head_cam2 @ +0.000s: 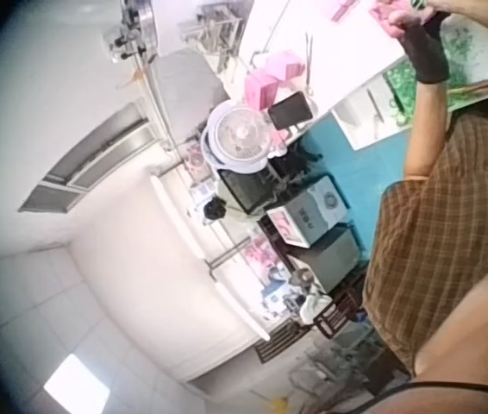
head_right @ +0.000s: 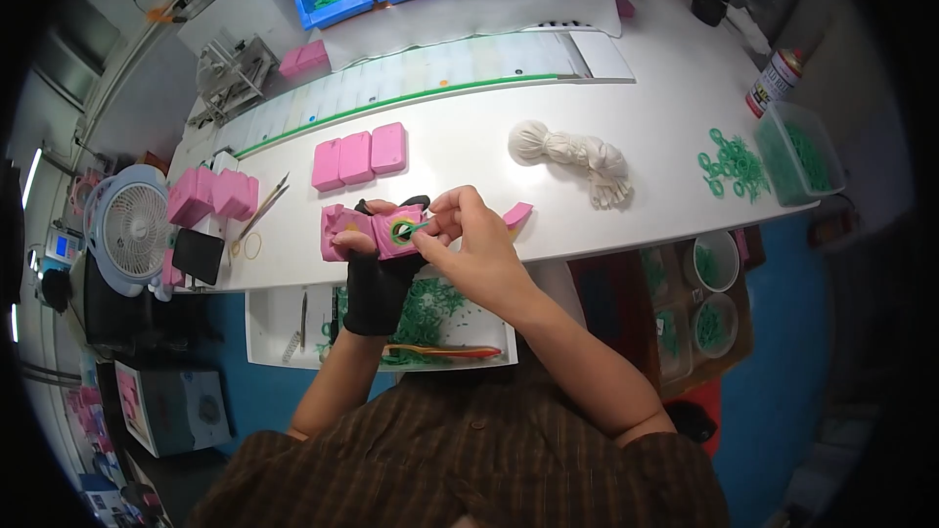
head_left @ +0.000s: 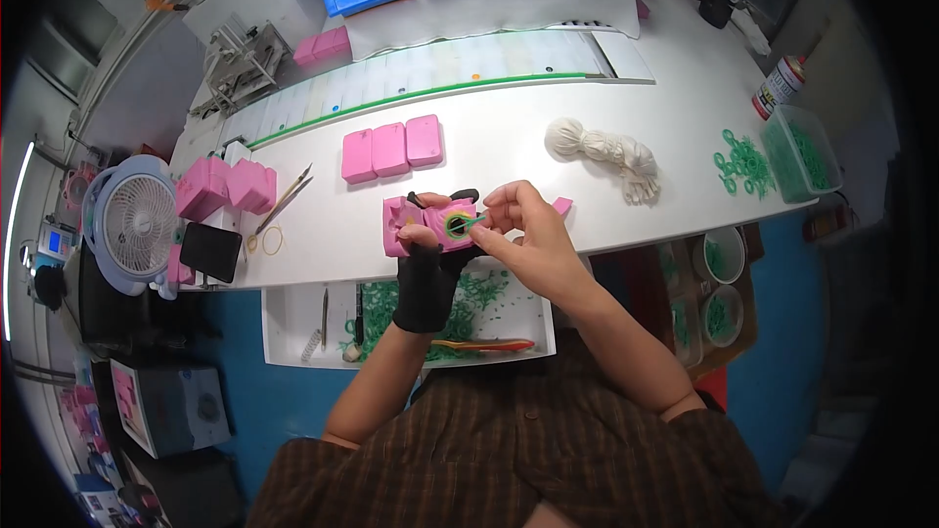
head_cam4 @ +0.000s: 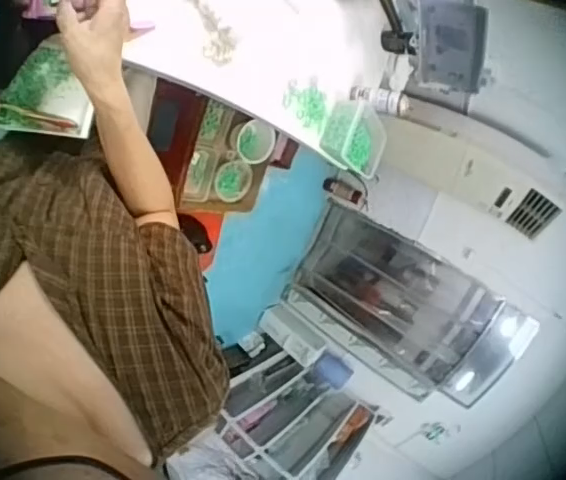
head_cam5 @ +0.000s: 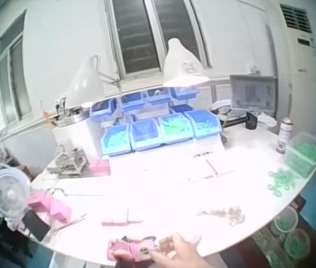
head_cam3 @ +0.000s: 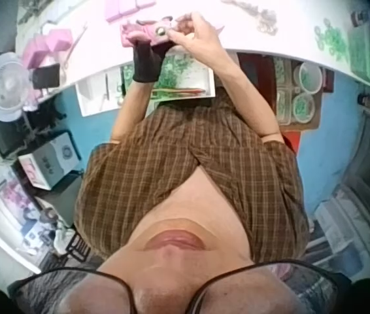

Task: Assembling small plastic toy components into pink molds and managing production flow.

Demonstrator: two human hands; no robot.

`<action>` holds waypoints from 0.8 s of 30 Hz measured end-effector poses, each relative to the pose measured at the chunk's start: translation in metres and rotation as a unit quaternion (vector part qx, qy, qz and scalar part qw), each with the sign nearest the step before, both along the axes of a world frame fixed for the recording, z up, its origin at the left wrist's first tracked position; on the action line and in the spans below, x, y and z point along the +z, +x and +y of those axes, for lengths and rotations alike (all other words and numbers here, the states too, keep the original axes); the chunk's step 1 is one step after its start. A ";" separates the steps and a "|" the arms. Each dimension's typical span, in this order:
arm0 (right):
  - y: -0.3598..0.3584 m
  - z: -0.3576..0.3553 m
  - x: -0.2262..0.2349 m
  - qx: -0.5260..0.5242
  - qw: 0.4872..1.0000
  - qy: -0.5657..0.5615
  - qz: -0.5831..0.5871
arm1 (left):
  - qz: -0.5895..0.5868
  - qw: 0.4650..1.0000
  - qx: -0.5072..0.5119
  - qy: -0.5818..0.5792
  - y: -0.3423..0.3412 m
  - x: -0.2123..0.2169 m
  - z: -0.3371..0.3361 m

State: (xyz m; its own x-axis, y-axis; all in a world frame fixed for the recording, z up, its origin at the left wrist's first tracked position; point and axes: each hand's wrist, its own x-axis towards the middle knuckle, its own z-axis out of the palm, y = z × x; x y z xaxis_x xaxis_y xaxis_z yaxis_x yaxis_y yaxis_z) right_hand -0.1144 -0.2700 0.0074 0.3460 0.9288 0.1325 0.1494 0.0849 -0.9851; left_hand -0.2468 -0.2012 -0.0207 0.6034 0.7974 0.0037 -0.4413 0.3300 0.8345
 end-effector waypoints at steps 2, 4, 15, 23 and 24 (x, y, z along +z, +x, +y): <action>-0.001 0.002 -0.006 0.009 1.000 -0.013 0.015 | 0.014 1.000 0.019 0.016 0.001 0.000 -0.001; -0.005 0.004 -0.009 -0.010 0.999 -0.005 0.045 | -0.002 0.999 0.041 0.001 0.006 -0.002 -0.003; -0.050 -0.005 0.001 -0.109 0.984 0.107 -0.095 | 0.000 0.997 0.070 -0.035 0.012 0.001 0.008; -0.024 -0.008 0.012 -0.049 0.976 0.029 0.212 | -0.066 0.985 -0.003 -0.162 -0.005 0.001 0.011; -0.013 -0.004 0.013 -0.032 0.972 0.002 0.232 | -0.075 0.988 0.004 -0.137 -0.003 0.010 0.004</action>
State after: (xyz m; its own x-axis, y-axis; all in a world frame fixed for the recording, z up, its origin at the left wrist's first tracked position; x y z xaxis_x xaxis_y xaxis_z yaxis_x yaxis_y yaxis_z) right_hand -0.1277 -0.2744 0.0200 0.4262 0.9033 -0.0489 -0.3069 0.0936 -0.9471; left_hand -0.2497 -0.1967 -0.0102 0.6069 0.7850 -0.1242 -0.5566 0.5313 0.6386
